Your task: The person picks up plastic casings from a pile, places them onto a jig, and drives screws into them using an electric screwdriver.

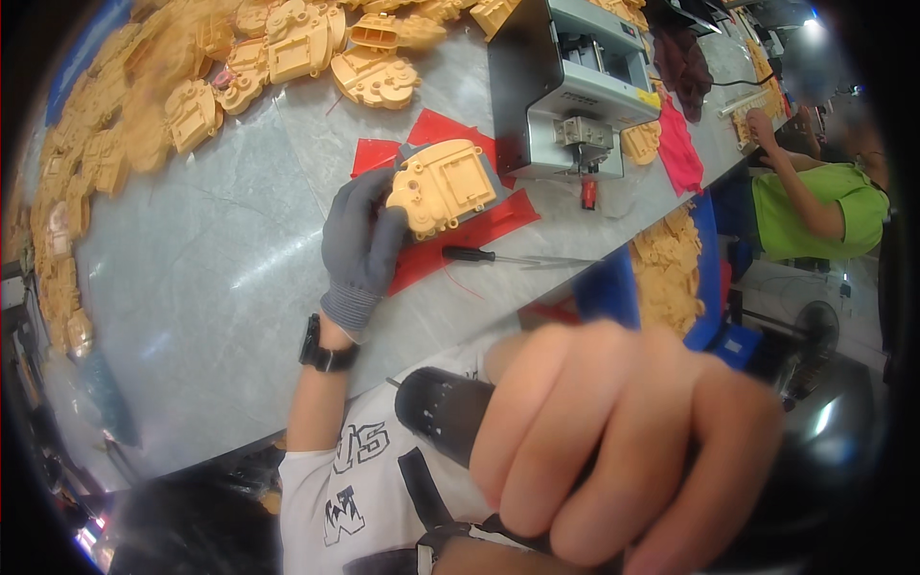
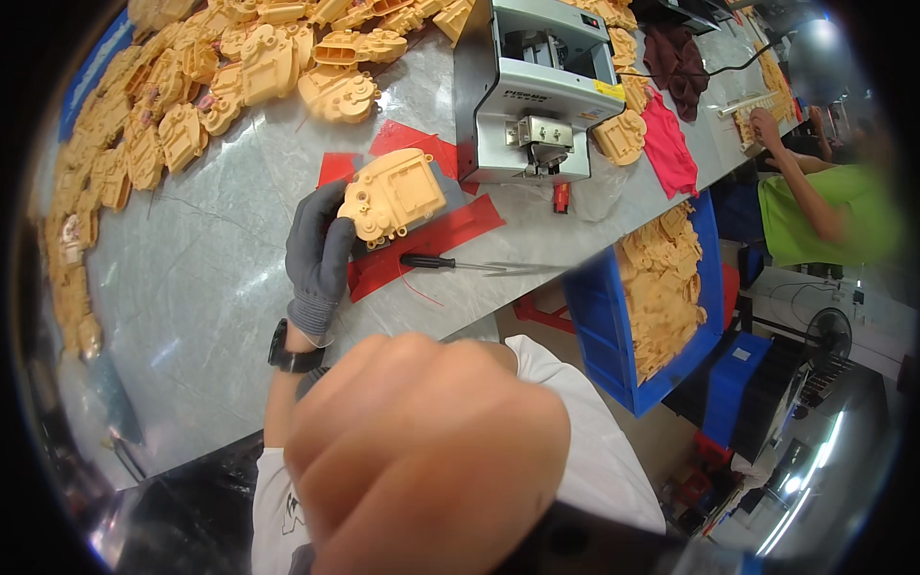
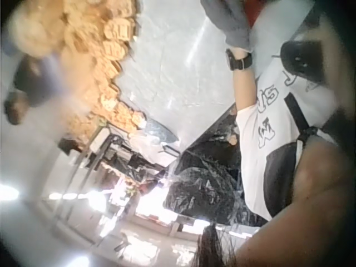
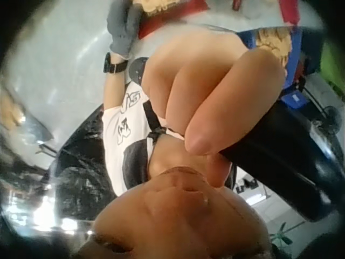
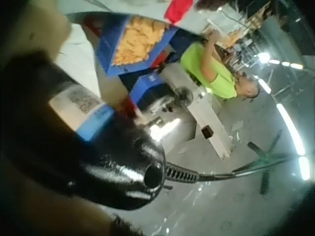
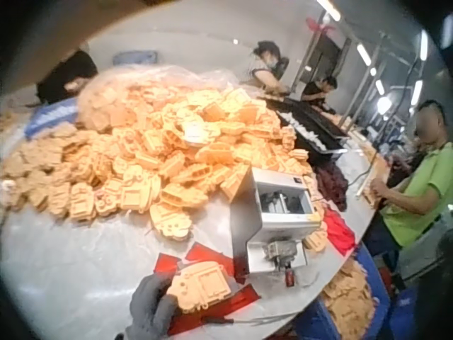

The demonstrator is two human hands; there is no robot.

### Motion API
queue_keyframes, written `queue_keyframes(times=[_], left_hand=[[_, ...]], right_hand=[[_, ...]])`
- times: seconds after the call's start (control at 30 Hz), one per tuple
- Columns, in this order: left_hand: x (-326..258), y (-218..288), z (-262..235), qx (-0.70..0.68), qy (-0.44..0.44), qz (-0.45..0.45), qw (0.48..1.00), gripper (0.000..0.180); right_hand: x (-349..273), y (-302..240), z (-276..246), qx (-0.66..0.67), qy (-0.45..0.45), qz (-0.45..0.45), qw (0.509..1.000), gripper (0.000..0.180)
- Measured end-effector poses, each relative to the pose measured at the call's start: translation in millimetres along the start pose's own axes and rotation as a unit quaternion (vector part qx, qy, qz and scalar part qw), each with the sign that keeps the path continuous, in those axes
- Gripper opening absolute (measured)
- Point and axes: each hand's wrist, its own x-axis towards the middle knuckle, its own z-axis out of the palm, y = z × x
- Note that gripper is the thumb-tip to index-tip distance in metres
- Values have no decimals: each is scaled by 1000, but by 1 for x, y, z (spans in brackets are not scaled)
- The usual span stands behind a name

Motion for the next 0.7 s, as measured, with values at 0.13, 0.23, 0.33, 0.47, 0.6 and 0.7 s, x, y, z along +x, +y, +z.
queue_keyframes(times=[0.13, 0.23, 0.33, 0.47, 0.6, 0.7], left_hand=[[-4, -3, -9, 39, 17, -8, 999, 32], [5, 7, -4, 37, -10, 29, 999, 32], [-2, -4, -4, 24, 6, 37, 999, 30], [-4, -5, -2, -14, 9, 7, 1000, 29], [4, 16, -3, -31, -5, -7, 999, 29], [3, 17, -5, -21, -12, -9, 1000, 28]], right_hand=[[-23, 16, -26, 116, 98, -24, 988, 36], [-40, 14, -39, 53, 235, -47, 969, 55], [-47, 19, -56, 22, 158, -16, 987, 46], [-42, 32, -51, 122, 162, -48, 978, 56], [-37, 36, -52, 198, 122, -96, 968, 67], [-35, 39, -50, 222, 106, -107, 963, 69]])
